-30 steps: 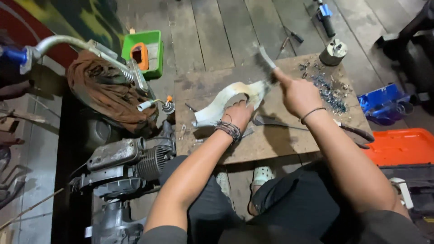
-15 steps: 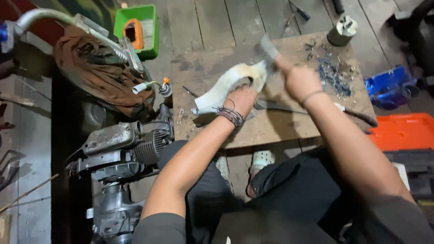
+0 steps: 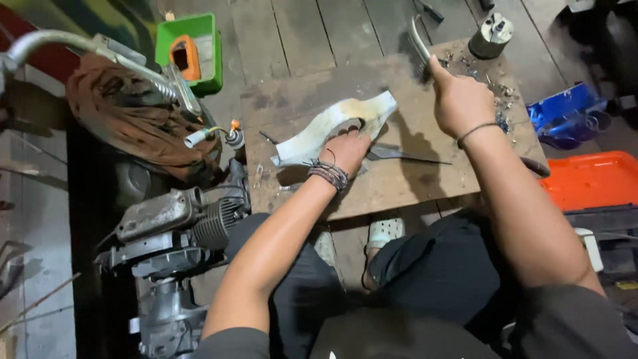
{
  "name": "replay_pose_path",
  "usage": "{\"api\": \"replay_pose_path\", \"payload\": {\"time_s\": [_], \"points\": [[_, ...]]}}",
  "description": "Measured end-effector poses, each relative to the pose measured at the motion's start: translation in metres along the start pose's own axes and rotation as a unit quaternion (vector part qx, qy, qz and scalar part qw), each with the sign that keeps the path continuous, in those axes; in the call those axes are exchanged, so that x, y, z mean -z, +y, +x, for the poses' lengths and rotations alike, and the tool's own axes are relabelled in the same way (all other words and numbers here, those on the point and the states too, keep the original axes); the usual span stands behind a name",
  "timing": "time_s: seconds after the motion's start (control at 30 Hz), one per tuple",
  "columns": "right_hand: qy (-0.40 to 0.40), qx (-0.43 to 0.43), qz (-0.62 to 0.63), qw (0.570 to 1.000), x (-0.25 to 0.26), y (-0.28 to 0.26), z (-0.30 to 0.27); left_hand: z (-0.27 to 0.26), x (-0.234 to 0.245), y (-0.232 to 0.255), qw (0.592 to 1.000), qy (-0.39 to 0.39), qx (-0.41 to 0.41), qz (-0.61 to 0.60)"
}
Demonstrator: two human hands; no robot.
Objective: The person scrubs a dark metal part with a wire brush, then flips it over to clean the other side. They then pick up a white metal part and scrub it with the same wire brush, flipping it over to clean the other side as well.
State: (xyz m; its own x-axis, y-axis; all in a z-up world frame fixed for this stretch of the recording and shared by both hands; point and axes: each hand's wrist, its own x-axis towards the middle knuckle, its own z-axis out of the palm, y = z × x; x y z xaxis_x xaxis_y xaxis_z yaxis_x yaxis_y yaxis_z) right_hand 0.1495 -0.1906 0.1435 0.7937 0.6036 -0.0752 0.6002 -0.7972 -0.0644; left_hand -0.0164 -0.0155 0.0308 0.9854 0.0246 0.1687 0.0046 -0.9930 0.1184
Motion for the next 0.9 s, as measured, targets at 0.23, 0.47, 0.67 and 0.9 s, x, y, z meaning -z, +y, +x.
{"api": "replay_pose_path", "payload": {"time_s": [0.23,0.47,0.67,0.9], "points": [[-0.08,0.045,0.04,0.995,-0.033,-0.013,0.004,-0.003,0.015,0.005,0.999,-0.002,-0.003,0.044],[-0.101,0.045,0.139,0.984,0.005,-0.036,-0.018,0.007,-0.035,-0.01,0.998,0.032,0.001,0.062],[-0.034,0.039,0.01,0.999,-0.021,-0.016,0.007,0.006,0.005,-0.002,0.997,0.039,-0.007,0.06],[-0.058,0.04,0.012,0.997,-0.018,-0.03,-0.005,0.004,0.02,-0.002,0.997,0.045,0.02,0.068]]}}
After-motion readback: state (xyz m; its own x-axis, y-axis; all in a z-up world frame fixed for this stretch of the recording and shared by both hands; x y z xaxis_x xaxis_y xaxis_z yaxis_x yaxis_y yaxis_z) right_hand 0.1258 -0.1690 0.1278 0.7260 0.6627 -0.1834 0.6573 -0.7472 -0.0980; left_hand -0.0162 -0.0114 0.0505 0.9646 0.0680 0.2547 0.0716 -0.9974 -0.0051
